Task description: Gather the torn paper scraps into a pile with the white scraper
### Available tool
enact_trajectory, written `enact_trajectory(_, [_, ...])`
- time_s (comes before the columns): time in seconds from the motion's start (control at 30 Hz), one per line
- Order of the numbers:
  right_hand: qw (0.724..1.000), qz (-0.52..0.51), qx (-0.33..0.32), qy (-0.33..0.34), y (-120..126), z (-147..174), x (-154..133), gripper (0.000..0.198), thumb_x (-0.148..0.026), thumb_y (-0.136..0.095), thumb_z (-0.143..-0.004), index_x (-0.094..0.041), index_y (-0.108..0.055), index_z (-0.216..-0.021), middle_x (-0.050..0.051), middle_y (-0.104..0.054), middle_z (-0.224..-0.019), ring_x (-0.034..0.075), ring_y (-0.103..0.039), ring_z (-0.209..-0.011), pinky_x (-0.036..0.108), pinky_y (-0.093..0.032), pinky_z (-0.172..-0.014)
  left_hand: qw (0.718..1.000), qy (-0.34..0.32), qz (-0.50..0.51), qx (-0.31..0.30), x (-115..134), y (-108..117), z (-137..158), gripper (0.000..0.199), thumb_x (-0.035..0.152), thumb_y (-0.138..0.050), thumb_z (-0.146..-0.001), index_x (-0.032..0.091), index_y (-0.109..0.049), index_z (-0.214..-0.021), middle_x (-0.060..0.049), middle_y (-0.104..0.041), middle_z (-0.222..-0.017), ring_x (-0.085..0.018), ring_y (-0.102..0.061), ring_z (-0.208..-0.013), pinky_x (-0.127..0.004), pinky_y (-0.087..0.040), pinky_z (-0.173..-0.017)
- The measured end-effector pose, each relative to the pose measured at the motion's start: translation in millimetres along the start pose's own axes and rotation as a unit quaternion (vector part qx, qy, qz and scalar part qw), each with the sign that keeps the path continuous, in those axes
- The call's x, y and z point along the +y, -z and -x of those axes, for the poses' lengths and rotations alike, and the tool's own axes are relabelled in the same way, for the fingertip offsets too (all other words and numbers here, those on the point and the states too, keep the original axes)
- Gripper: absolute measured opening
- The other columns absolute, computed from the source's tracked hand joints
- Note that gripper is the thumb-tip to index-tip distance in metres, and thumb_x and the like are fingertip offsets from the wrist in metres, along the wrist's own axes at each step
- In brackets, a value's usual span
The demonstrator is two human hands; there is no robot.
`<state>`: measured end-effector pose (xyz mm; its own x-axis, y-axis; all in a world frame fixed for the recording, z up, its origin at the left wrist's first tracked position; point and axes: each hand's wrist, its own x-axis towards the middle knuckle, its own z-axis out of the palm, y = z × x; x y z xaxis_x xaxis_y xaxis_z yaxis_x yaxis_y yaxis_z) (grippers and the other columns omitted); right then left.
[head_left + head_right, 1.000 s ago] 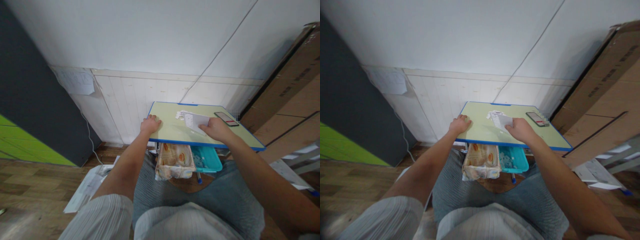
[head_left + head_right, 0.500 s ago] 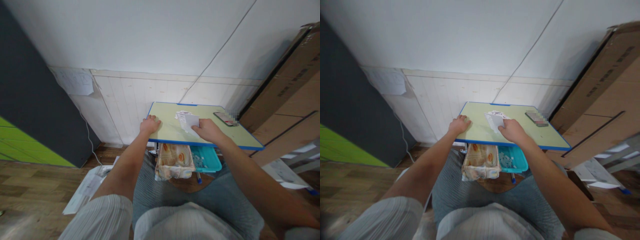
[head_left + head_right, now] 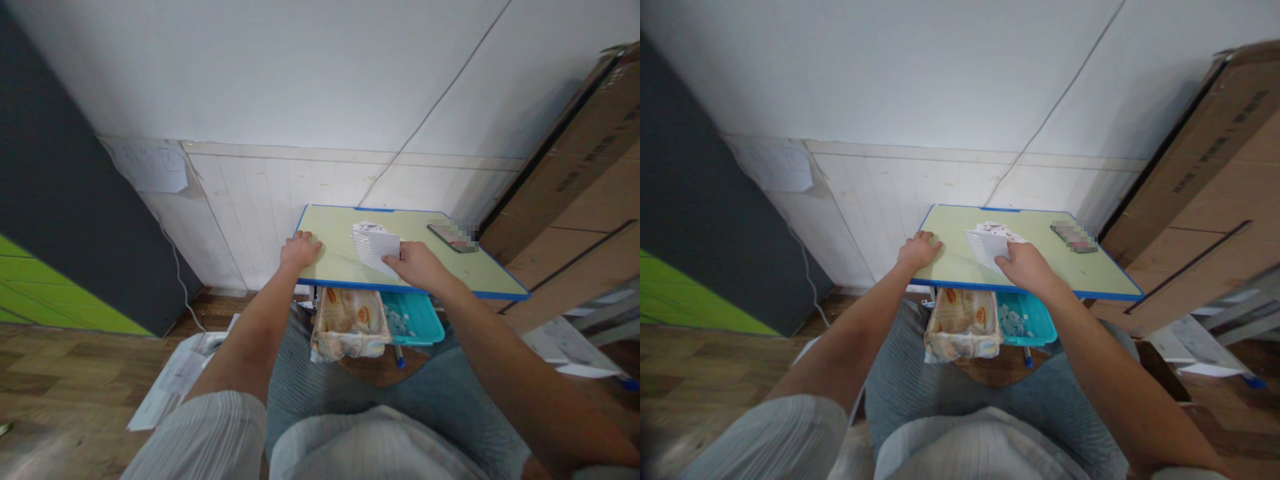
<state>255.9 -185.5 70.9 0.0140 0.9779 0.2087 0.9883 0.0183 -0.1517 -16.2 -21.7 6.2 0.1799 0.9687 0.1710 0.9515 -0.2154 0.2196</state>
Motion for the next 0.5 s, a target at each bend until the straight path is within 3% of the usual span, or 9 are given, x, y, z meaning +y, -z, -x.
enact_trajectory(0.13, [1.000, -0.027, 0.002, 0.000, -3.4, -10.3, -7.7, 0.030, -0.032, -0.065, -0.107, -0.011, -0.085, -0.099, 0.017, -0.087, -0.097, 0.027, -0.079, -0.088, 0.031, -0.050, -0.074, 1.000, 0.000, 0.000, 0.002, -0.4, 0.3, 0.3, 0.065, 0.060, -0.045, -0.112, 0.025, -0.060, -0.164, -0.015, -0.056, -0.173, -0.045, -0.062, -0.147, -0.058, -0.056, -0.116])
enact_trajectory(0.3, [0.999, -0.035, 0.024, -0.031, 4.9, -20.7, 1.8, 0.033, -0.030, -0.061, -0.109, -0.008, -0.085, -0.105, 0.021, -0.087, -0.106, 0.030, -0.081, -0.093, 0.032, -0.051, -0.072, 1.000, -0.002, 0.000, -0.001, 0.4, 0.6, 0.3, 0.065, 0.061, -0.045, -0.112, 0.024, -0.060, -0.164, -0.015, -0.057, -0.172, -0.045, -0.062, -0.147, -0.057, -0.056, -0.117])
enact_trajectory(0.5, [1.000, -0.024, 0.004, -0.003, 1.9, -16.6, -3.5, 0.029, -0.029, -0.064, -0.105, -0.010, -0.086, -0.104, 0.020, -0.087, -0.103, 0.030, -0.081, -0.093, 0.033, -0.054, -0.078, 1.000, -0.001, 0.006, 0.000, 0.6, 1.1, 0.3, 0.069, 0.061, -0.044, -0.110, 0.022, -0.060, -0.165, -0.015, -0.057, -0.172, -0.048, -0.061, -0.147, -0.059, -0.056, -0.118])
